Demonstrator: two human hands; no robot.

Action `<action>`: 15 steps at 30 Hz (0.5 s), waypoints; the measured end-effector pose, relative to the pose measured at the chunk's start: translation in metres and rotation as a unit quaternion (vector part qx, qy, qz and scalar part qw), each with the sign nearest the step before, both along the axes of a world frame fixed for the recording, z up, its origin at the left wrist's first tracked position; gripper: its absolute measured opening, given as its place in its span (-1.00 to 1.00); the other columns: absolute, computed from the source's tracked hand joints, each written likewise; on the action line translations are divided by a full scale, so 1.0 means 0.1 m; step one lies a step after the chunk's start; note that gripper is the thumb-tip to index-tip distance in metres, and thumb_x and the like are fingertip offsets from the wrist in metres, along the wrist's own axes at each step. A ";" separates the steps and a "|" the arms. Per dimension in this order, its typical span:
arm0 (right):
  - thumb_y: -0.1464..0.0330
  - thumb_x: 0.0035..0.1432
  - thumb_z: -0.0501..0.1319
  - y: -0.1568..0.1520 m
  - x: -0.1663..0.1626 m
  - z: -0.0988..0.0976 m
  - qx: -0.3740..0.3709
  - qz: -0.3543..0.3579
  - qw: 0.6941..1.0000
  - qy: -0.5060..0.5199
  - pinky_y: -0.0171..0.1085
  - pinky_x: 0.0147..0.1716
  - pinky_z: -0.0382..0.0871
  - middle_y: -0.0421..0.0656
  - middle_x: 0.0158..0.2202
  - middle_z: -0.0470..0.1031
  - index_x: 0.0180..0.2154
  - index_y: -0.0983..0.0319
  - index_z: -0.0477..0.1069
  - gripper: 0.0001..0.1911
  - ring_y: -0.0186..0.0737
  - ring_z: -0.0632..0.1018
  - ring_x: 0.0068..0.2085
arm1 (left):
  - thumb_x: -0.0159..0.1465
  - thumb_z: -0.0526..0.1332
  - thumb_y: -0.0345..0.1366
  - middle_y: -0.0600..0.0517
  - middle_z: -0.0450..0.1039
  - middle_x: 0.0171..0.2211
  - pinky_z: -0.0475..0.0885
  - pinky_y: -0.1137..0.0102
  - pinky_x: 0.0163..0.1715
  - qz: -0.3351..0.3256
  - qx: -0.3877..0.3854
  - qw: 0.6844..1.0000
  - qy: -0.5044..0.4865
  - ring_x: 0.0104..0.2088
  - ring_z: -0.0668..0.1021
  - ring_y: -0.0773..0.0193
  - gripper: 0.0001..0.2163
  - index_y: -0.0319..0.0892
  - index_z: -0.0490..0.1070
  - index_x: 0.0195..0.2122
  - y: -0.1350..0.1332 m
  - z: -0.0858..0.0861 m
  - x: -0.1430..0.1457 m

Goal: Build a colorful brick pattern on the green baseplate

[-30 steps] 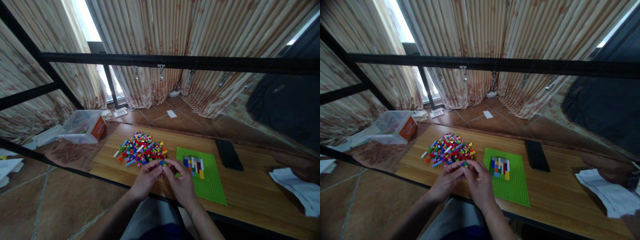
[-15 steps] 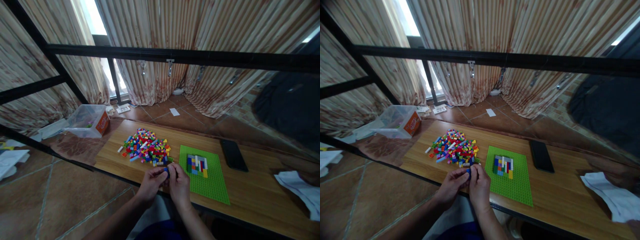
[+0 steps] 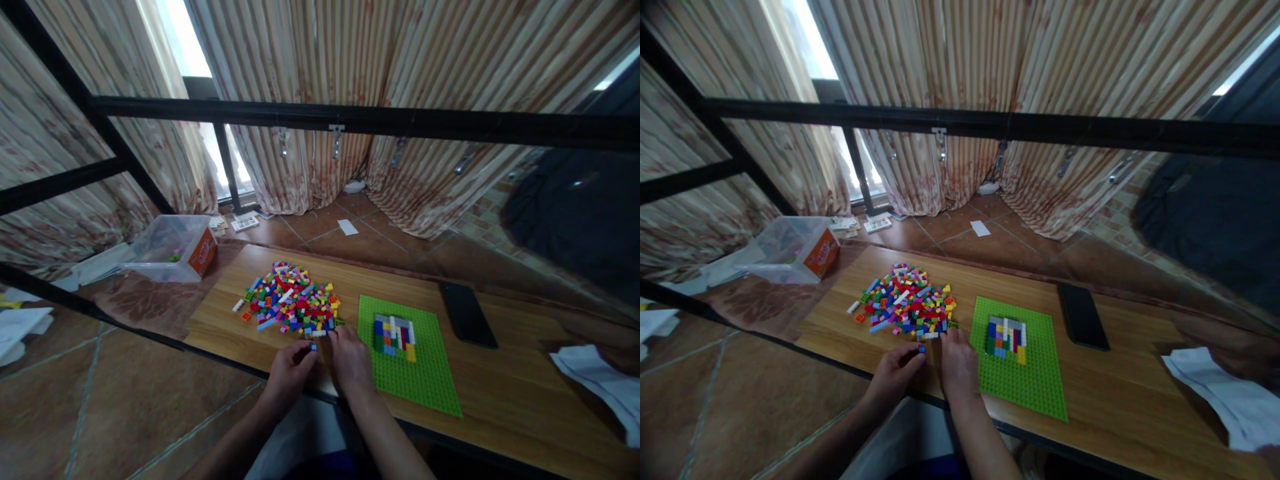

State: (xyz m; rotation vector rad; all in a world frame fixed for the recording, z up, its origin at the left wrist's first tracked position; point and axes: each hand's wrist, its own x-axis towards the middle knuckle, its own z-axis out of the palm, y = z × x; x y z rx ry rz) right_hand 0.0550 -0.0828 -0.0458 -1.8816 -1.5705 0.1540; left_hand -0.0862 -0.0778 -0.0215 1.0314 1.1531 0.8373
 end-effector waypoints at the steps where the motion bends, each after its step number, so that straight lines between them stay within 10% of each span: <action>1: 0.27 0.35 -0.07 0.02 -0.01 -0.02 0.001 0.003 1.000 -0.009 -0.28 -0.51 0.20 -0.09 -0.42 0.43 -0.40 0.16 0.36 -0.66 -0.21 0.45 -0.45 | 0.07 0.33 -0.18 0.06 0.48 -0.48 0.33 0.48 -0.47 -0.005 0.007 1.000 0.015 -0.48 0.46 0.32 -0.76 -0.21 0.54 -0.30 0.01 -0.02 -0.01; 15: 0.32 0.31 -0.05 0.02 -0.02 0.17 0.022 -0.011 0.993 0.116 -0.24 -0.24 0.33 -0.09 -0.31 0.49 -0.25 0.21 0.44 -0.70 -0.17 0.50 -0.25 | 0.06 0.33 -0.25 0.02 0.54 -0.39 0.38 0.41 -0.33 -0.042 0.068 0.994 0.081 -0.36 0.52 0.22 -0.81 -0.18 0.52 -0.30 0.07 -0.13 -0.02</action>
